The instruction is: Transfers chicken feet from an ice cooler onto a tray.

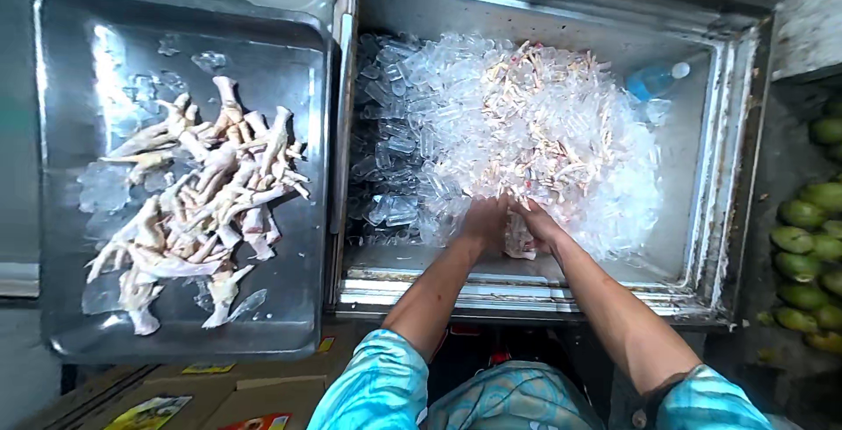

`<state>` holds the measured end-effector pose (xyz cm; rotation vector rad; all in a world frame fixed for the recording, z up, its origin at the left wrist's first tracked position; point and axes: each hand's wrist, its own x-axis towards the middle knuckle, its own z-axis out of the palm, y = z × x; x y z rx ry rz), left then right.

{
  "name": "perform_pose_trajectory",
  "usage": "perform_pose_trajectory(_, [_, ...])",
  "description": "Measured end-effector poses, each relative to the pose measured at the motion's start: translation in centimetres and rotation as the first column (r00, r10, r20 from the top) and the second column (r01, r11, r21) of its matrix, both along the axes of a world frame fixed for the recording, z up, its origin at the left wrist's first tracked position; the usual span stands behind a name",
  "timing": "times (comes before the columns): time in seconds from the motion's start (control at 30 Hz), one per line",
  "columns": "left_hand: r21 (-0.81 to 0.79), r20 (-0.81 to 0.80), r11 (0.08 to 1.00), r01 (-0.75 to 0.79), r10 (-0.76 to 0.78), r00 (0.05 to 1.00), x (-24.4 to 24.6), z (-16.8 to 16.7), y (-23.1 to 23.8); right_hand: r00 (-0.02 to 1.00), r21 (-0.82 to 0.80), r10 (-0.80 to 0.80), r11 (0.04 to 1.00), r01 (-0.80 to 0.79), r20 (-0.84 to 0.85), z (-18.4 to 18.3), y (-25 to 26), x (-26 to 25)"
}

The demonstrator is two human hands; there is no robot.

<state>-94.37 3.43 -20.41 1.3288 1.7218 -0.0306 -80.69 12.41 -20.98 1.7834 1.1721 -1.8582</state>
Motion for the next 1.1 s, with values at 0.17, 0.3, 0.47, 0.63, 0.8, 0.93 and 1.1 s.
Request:
perform_pose_trajectory(0.17, [0.027, 0.072, 0.998, -0.052, 0.050, 0.996, -1.7, 3.0, -0.5, 0.997, 0.029, 0.068, 0.997, -0.067, -0.027, 3.2, 0.1, -1.5])
perform_pose_trajectory(0.3, [0.082, 0.061, 0.992, -0.098, 0.093, 0.994, -4.9, 7.4, -0.5, 0.976, 0.142, 0.174, 0.978, -0.156, -0.131, 8.8, 1.0, -5.4])
perform_pose_trajectory(0.47, [0.415, -0.095, 0.887, -0.205, 0.266, 0.959, -11.6, 19.8, -4.4, 0.882, 0.208, 0.227, 0.966, -0.151, -0.413, 19.8, -0.6, -12.7])
perform_pose_trajectory(0.63, [0.401, -0.384, 0.903, -0.157, 0.321, 0.866, -25.3, 27.9, -14.6, 0.567, 0.247, 0.249, 0.966, -0.081, -0.785, 25.3, -7.8, -26.1])
perform_pose_trajectory(0.8, [0.441, -0.474, 0.854, -0.277, 0.484, 0.736, -32.0, 23.6, -25.2, 0.634, 0.503, 0.444, 0.858, -0.098, -0.633, 26.4, -11.9, -27.5])
perform_pose_trajectory(0.93, [0.618, -0.281, 0.704, -0.351, 0.614, 0.738, -20.9, 23.9, -23.1, 0.688, 0.705, 0.607, 0.682, -0.194, -0.399, 18.4, -6.2, -15.1])
perform_pose_trajectory(1.1, [0.433, 0.014, 0.722, -0.540, 0.594, 0.804, -5.8, 15.0, -18.4, 0.608, 0.598, 0.783, 0.425, -0.679, 0.133, 4.1, 0.4, -1.6])
